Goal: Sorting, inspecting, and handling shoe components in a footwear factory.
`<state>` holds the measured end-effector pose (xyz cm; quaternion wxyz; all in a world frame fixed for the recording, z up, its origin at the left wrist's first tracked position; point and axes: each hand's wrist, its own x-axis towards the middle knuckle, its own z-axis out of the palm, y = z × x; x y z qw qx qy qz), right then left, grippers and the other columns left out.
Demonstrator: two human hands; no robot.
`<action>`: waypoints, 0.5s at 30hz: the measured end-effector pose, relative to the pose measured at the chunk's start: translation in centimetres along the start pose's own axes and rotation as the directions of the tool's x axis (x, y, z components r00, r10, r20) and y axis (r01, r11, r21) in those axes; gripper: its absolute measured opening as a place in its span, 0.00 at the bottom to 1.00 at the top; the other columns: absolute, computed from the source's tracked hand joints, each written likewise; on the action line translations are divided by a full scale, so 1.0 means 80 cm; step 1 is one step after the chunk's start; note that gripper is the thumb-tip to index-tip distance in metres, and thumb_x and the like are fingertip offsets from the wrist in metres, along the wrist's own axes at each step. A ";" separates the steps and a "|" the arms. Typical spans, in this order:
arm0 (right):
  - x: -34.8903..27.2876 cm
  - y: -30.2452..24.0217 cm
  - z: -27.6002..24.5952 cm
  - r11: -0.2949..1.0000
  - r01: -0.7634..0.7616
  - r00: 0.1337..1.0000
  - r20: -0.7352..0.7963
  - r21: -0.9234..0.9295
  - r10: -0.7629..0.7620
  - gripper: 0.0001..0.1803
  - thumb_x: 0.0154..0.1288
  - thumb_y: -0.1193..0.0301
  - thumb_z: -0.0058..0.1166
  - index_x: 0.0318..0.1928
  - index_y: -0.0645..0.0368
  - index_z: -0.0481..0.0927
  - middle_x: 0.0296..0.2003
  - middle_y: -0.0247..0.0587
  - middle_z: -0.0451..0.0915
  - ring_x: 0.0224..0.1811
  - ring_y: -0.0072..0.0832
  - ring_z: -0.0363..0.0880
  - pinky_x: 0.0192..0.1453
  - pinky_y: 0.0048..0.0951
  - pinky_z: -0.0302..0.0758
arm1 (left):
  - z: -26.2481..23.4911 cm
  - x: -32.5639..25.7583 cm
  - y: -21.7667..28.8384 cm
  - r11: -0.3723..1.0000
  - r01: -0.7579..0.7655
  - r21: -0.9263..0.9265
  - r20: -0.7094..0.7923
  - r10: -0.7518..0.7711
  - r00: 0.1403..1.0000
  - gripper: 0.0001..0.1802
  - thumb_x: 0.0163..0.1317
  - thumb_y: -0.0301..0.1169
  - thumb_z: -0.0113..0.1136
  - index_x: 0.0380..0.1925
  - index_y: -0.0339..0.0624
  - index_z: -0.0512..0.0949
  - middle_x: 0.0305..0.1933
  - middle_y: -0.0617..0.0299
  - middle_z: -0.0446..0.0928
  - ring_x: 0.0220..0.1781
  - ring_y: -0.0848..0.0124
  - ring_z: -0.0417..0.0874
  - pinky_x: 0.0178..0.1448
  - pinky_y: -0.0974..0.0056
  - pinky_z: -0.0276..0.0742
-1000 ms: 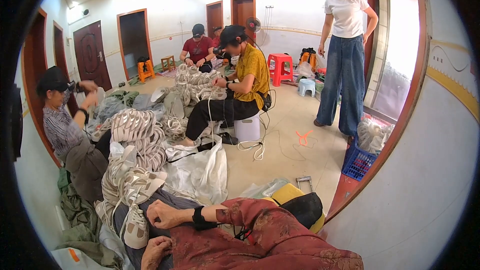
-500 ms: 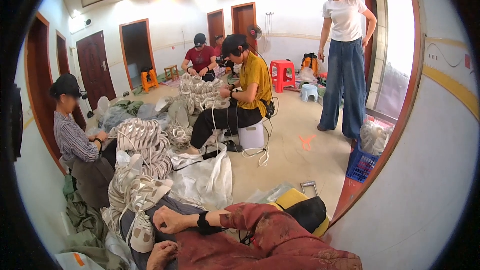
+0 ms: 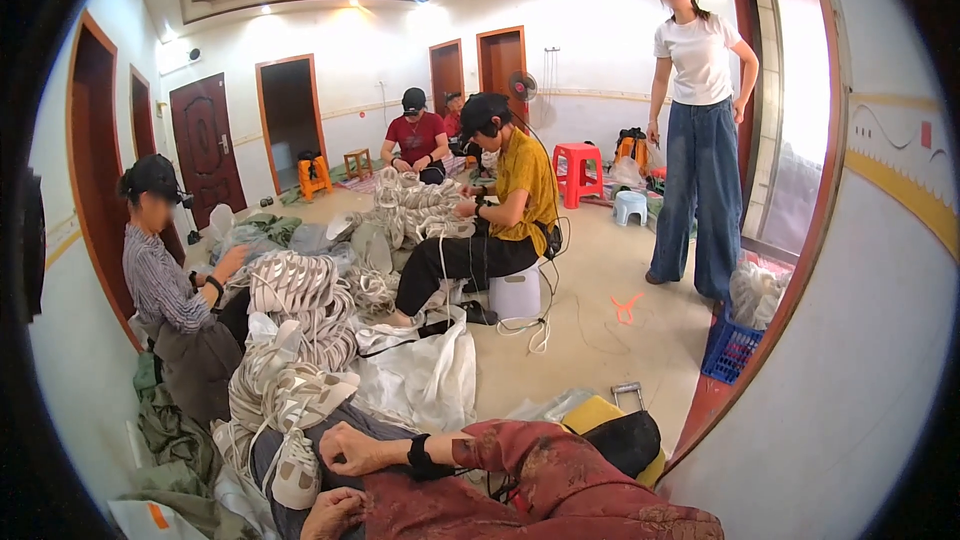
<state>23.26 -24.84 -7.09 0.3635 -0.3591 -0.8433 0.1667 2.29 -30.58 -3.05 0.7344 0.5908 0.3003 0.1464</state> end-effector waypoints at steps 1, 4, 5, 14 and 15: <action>0.000 0.000 0.000 1.000 -0.001 1.000 0.004 0.009 0.001 0.06 0.54 0.69 0.56 0.25 0.57 0.79 0.33 0.31 0.80 0.50 0.29 0.76 0.61 0.38 0.59 | 0.001 -0.001 0.001 1.000 0.003 0.003 0.000 -0.003 1.000 0.12 0.70 0.37 0.54 0.43 0.42 0.81 0.38 0.69 0.80 0.39 0.77 0.80 0.45 0.71 0.75; 0.000 0.001 -0.001 1.000 0.002 1.000 0.000 0.026 -0.002 0.06 0.54 0.69 0.56 0.25 0.57 0.79 0.33 0.31 0.80 0.50 0.29 0.76 0.61 0.38 0.59 | 0.004 -0.002 0.004 1.000 -0.006 0.013 -0.006 0.006 1.000 0.12 0.70 0.37 0.54 0.43 0.42 0.80 0.38 0.69 0.80 0.39 0.77 0.80 0.45 0.70 0.75; -0.001 0.000 -0.001 0.999 0.004 1.000 -0.003 0.036 -0.004 0.06 0.54 0.69 0.56 0.24 0.57 0.79 0.33 0.31 0.80 0.50 0.29 0.76 0.61 0.38 0.59 | 0.003 -0.002 0.003 1.000 -0.006 0.007 -0.006 0.006 1.000 0.12 0.70 0.38 0.54 0.42 0.42 0.80 0.38 0.69 0.80 0.39 0.77 0.79 0.46 0.70 0.75; 0.001 -0.001 -0.001 0.998 -0.024 0.999 0.024 0.057 0.023 0.05 0.52 0.69 0.56 0.24 0.56 0.79 0.33 0.30 0.80 0.50 0.29 0.76 0.60 0.37 0.59 | 0.006 -0.004 0.006 1.000 -0.012 -0.021 -0.010 0.012 1.000 0.12 0.70 0.38 0.54 0.42 0.41 0.80 0.38 0.68 0.79 0.39 0.77 0.79 0.46 0.71 0.74; 0.001 -0.001 0.000 0.998 -0.025 0.999 0.024 0.057 0.023 0.05 0.52 0.69 0.56 0.24 0.56 0.79 0.33 0.30 0.80 0.50 0.29 0.76 0.60 0.37 0.59 | 0.008 -0.005 0.008 1.000 -0.015 -0.020 -0.017 0.014 1.000 0.12 0.70 0.38 0.54 0.42 0.41 0.80 0.37 0.68 0.79 0.39 0.77 0.79 0.46 0.71 0.75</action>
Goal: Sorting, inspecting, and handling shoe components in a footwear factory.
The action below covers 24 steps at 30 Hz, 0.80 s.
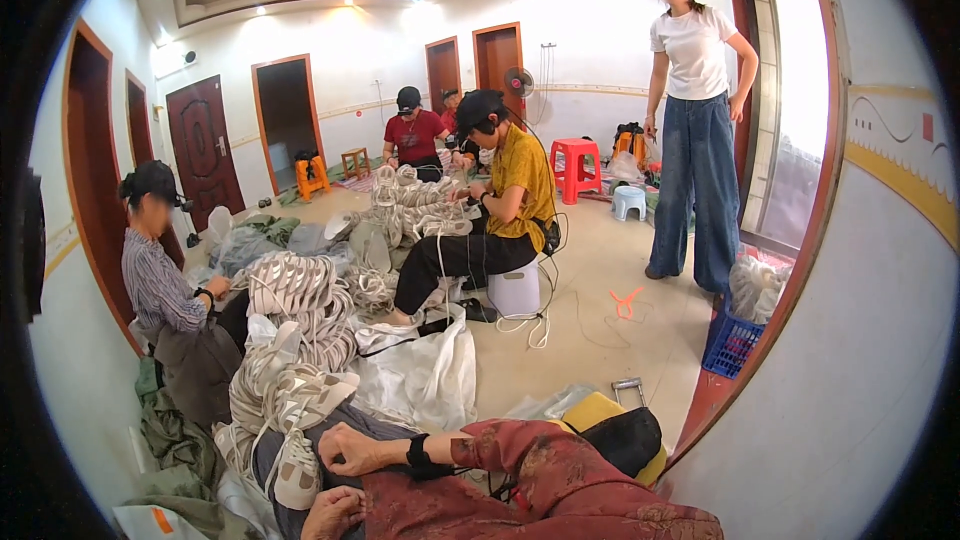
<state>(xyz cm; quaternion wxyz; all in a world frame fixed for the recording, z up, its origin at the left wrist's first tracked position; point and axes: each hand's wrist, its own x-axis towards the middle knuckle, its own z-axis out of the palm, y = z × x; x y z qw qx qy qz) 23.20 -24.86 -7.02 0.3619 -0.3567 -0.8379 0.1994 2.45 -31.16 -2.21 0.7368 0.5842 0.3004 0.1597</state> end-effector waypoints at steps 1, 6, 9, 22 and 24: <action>-0.001 0.000 0.001 1.000 0.012 1.000 -0.015 -0.008 -0.012 0.05 0.52 0.69 0.56 0.24 0.55 0.79 0.33 0.30 0.80 0.50 0.29 0.76 0.60 0.37 0.58 | 0.002 -0.001 0.002 1.000 0.001 0.000 0.000 -0.001 1.000 0.12 0.70 0.38 0.54 0.42 0.41 0.80 0.37 0.68 0.79 0.39 0.77 0.79 0.46 0.71 0.75; 0.000 -0.004 0.002 1.000 0.025 0.999 -0.025 -0.010 -0.025 0.04 0.51 0.69 0.56 0.24 0.55 0.80 0.33 0.28 0.80 0.51 0.28 0.75 0.60 0.37 0.58 | -0.002 0.001 -0.001 0.999 -0.017 -0.034 0.005 0.017 1.000 0.12 0.71 0.37 0.54 0.42 0.40 0.79 0.36 0.68 0.78 0.39 0.77 0.79 0.46 0.71 0.75; 0.000 -0.003 0.002 0.998 0.047 0.998 -0.031 -0.039 -0.048 0.04 0.51 0.69 0.56 0.24 0.54 0.79 0.32 0.28 0.80 0.50 0.28 0.75 0.60 0.37 0.57 | 0.000 0.002 0.001 0.999 -0.022 -0.042 0.001 0.022 1.000 0.12 0.71 0.36 0.53 0.42 0.39 0.79 0.36 0.67 0.77 0.39 0.77 0.79 0.46 0.71 0.75; 0.002 0.002 0.004 0.997 0.061 0.998 -0.022 -0.046 -0.062 0.04 0.49 0.69 0.56 0.23 0.53 0.79 0.32 0.27 0.79 0.50 0.28 0.74 0.61 0.38 0.57 | -0.001 0.004 -0.001 0.998 -0.036 -0.050 -0.003 0.036 0.999 0.12 0.71 0.36 0.54 0.41 0.38 0.79 0.34 0.66 0.77 0.37 0.76 0.78 0.45 0.71 0.74; 0.003 0.003 0.007 0.997 0.061 0.998 -0.020 -0.047 -0.062 0.04 0.49 0.69 0.56 0.23 0.53 0.79 0.32 0.27 0.79 0.51 0.29 0.74 0.61 0.38 0.57 | -0.005 0.008 -0.004 0.998 -0.028 -0.058 0.005 0.028 1.000 0.12 0.71 0.36 0.54 0.42 0.38 0.79 0.34 0.66 0.77 0.37 0.76 0.78 0.44 0.72 0.74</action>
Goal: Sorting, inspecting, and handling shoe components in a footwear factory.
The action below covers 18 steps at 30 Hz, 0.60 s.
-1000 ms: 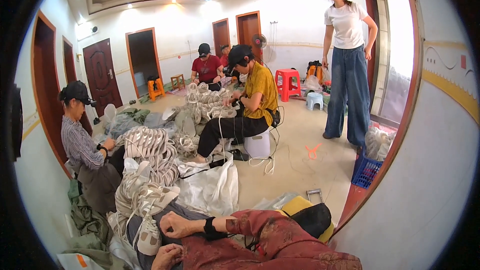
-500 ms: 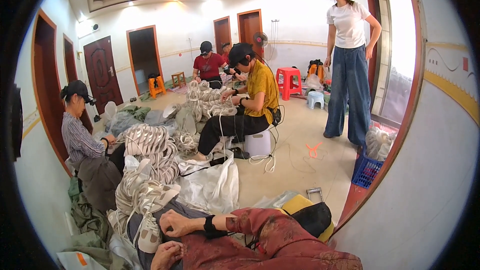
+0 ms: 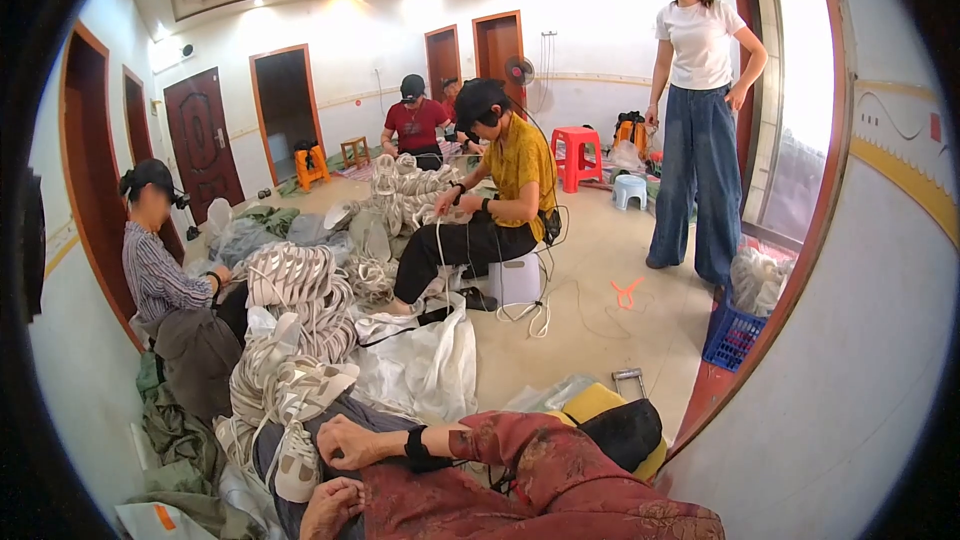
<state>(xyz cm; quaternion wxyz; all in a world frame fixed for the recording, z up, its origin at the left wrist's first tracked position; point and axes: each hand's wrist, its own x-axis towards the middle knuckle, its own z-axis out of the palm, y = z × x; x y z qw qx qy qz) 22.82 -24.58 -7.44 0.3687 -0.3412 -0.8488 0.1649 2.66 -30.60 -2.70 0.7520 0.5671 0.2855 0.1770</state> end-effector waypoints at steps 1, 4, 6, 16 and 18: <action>0.000 0.000 0.002 0.999 0.035 0.998 -0.058 -0.001 -0.035 0.03 0.47 0.69 0.56 0.22 0.54 0.79 0.30 0.28 0.78 0.47 0.29 0.75 0.58 0.37 0.59 | 0.000 0.000 -0.001 1.000 0.002 0.001 0.000 -0.002 1.000 0.12 0.71 0.36 0.54 0.42 0.38 0.79 0.34 0.66 0.77 0.37 0.76 0.78 0.44 0.72 0.74; 0.000 -0.002 0.001 0.998 0.065 0.991 -0.114 -0.011 -0.066 0.03 0.45 0.69 0.57 0.20 0.54 0.79 0.27 0.29 0.77 0.44 0.29 0.75 0.54 0.37 0.60 | 0.003 0.000 0.001 0.999 0.038 0.007 -0.036 -0.038 0.999 0.12 0.71 0.36 0.54 0.42 0.37 0.79 0.34 0.66 0.77 0.37 0.77 0.78 0.44 0.73 0.74; -0.001 -0.002 0.000 0.998 0.058 0.992 -0.114 -0.018 -0.060 0.04 0.45 0.69 0.57 0.20 0.53 0.79 0.28 0.28 0.78 0.44 0.28 0.75 0.54 0.37 0.60 | 0.010 -0.004 0.007 1.000 0.005 0.009 -0.040 -0.005 0.999 0.12 0.71 0.35 0.53 0.42 0.37 0.79 0.34 0.67 0.77 0.36 0.77 0.78 0.43 0.73 0.73; -0.003 0.001 0.001 0.998 0.059 0.997 -0.059 0.010 -0.058 0.03 0.45 0.70 0.56 0.21 0.54 0.79 0.29 0.27 0.78 0.46 0.29 0.74 0.57 0.38 0.59 | 0.001 0.000 -0.007 0.999 0.042 0.003 -0.036 -0.042 0.998 0.12 0.70 0.35 0.54 0.42 0.38 0.79 0.34 0.67 0.78 0.36 0.78 0.78 0.42 0.73 0.74; -0.007 0.003 -0.002 1.000 0.024 1.000 -0.020 0.014 -0.024 0.03 0.47 0.70 0.56 0.22 0.54 0.78 0.30 0.27 0.79 0.49 0.30 0.74 0.59 0.39 0.57 | 0.004 0.001 -0.007 0.999 0.040 0.012 -0.037 -0.040 0.999 0.12 0.70 0.36 0.54 0.42 0.38 0.79 0.35 0.67 0.78 0.36 0.77 0.79 0.42 0.73 0.75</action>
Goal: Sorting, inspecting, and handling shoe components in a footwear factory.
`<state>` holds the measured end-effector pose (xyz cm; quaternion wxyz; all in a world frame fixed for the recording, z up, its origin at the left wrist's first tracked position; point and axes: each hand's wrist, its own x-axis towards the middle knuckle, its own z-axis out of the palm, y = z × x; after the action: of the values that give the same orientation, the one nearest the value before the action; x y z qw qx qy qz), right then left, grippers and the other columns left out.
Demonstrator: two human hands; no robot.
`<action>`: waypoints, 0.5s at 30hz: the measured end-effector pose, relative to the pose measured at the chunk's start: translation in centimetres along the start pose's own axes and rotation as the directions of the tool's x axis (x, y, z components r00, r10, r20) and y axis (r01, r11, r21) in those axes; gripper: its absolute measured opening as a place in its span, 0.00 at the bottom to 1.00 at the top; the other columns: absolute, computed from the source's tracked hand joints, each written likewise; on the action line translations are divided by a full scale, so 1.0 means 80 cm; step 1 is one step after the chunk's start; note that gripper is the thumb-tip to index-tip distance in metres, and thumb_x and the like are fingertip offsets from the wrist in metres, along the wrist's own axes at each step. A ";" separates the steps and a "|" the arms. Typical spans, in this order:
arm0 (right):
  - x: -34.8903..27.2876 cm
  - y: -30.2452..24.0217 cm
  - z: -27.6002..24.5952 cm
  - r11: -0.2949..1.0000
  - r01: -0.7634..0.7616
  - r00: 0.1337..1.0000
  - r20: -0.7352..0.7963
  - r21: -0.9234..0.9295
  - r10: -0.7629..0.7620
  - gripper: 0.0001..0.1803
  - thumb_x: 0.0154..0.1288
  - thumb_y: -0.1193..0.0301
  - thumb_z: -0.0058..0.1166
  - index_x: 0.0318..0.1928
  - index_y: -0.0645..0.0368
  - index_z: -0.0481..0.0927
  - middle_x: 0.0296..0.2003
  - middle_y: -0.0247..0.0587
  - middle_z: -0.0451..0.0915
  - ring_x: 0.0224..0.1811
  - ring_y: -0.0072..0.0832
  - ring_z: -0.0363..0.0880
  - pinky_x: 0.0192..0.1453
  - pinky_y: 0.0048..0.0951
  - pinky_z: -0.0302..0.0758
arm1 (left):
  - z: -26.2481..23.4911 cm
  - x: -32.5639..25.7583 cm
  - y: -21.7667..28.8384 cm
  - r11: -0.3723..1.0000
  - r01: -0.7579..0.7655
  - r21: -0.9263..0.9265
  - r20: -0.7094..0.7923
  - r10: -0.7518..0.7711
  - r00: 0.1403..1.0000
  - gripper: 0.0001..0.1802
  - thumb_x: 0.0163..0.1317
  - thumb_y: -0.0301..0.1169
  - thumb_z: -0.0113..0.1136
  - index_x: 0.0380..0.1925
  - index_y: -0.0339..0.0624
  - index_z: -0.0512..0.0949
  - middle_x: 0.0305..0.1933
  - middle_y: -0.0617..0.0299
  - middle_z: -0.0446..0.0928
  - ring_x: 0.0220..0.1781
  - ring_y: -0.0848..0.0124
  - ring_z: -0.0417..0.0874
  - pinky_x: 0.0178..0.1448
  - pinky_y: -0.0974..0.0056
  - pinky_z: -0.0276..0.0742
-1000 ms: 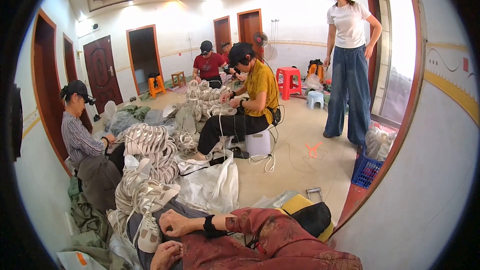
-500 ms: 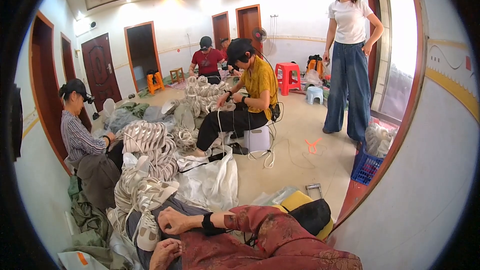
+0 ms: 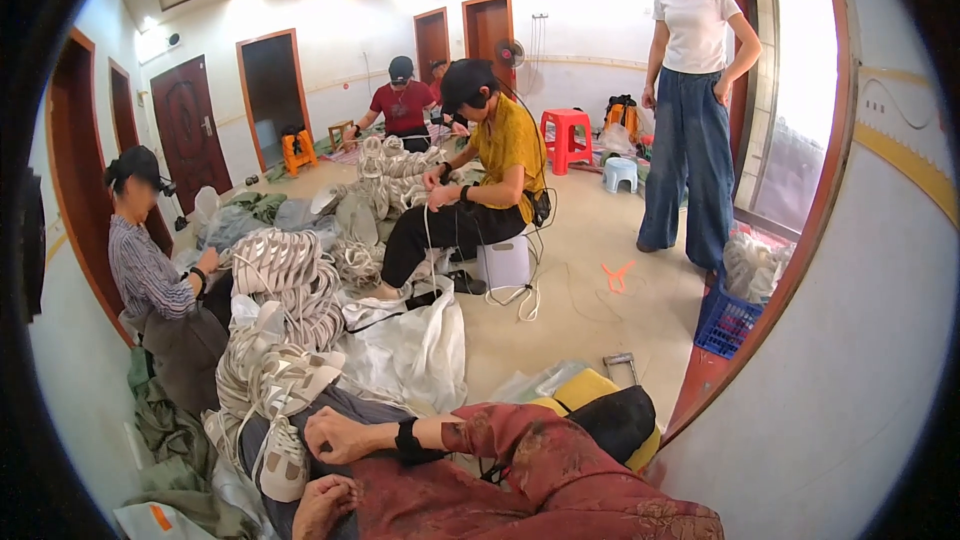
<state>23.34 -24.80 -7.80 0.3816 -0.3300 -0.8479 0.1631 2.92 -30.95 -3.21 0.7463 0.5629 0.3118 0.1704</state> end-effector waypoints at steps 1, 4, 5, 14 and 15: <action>-0.002 0.002 -0.003 1.000 -0.005 1.000 -0.003 -0.006 0.005 0.03 0.47 0.70 0.56 0.22 0.54 0.78 0.31 0.27 0.79 0.49 0.30 0.74 0.59 0.39 0.57 | 0.001 0.003 0.000 1.000 0.009 0.001 0.008 -0.009 1.000 0.12 0.70 0.36 0.54 0.42 0.38 0.79 0.35 0.67 0.78 0.36 0.77 0.79 0.42 0.73 0.75; 0.014 -0.008 0.009 0.999 0.030 0.999 0.013 0.034 -0.031 0.02 0.47 0.70 0.56 0.22 0.54 0.78 0.31 0.27 0.79 0.50 0.30 0.74 0.59 0.38 0.58 | -0.008 -0.011 -0.004 1.000 0.008 0.020 -0.023 -0.007 1.000 0.12 0.70 0.36 0.54 0.43 0.40 0.79 0.37 0.67 0.79 0.37 0.77 0.79 0.43 0.72 0.75; 0.010 -0.005 0.006 0.999 0.026 1.000 -0.001 0.037 -0.026 0.02 0.47 0.71 0.56 0.22 0.54 0.78 0.31 0.27 0.79 0.50 0.29 0.74 0.59 0.38 0.58 | -0.004 -0.006 0.000 1.000 0.017 0.024 -0.005 -0.016 1.000 0.12 0.70 0.36 0.54 0.43 0.40 0.79 0.37 0.67 0.79 0.37 0.77 0.79 0.43 0.72 0.75; 0.003 -0.003 -0.001 0.999 -0.012 1.000 -0.004 0.032 0.012 0.03 0.47 0.70 0.56 0.21 0.53 0.78 0.31 0.27 0.79 0.49 0.29 0.75 0.59 0.38 0.58 | -0.004 -0.002 0.001 0.998 0.016 0.069 0.011 -0.017 1.000 0.12 0.70 0.38 0.55 0.43 0.41 0.79 0.38 0.68 0.79 0.38 0.77 0.79 0.45 0.72 0.74; 0.003 -0.004 -0.001 0.999 -0.023 1.000 0.014 0.024 0.022 0.03 0.48 0.70 0.56 0.21 0.53 0.78 0.31 0.27 0.79 0.49 0.29 0.75 0.58 0.38 0.58 | -0.005 -0.001 -0.002 0.998 0.019 0.062 0.008 -0.019 1.000 0.12 0.70 0.38 0.54 0.43 0.41 0.79 0.38 0.68 0.79 0.38 0.78 0.79 0.45 0.72 0.74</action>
<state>23.15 -24.82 -7.45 0.3779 -0.3338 -0.8447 0.1799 2.56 -30.74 -3.42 0.7314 0.5835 0.3191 0.1510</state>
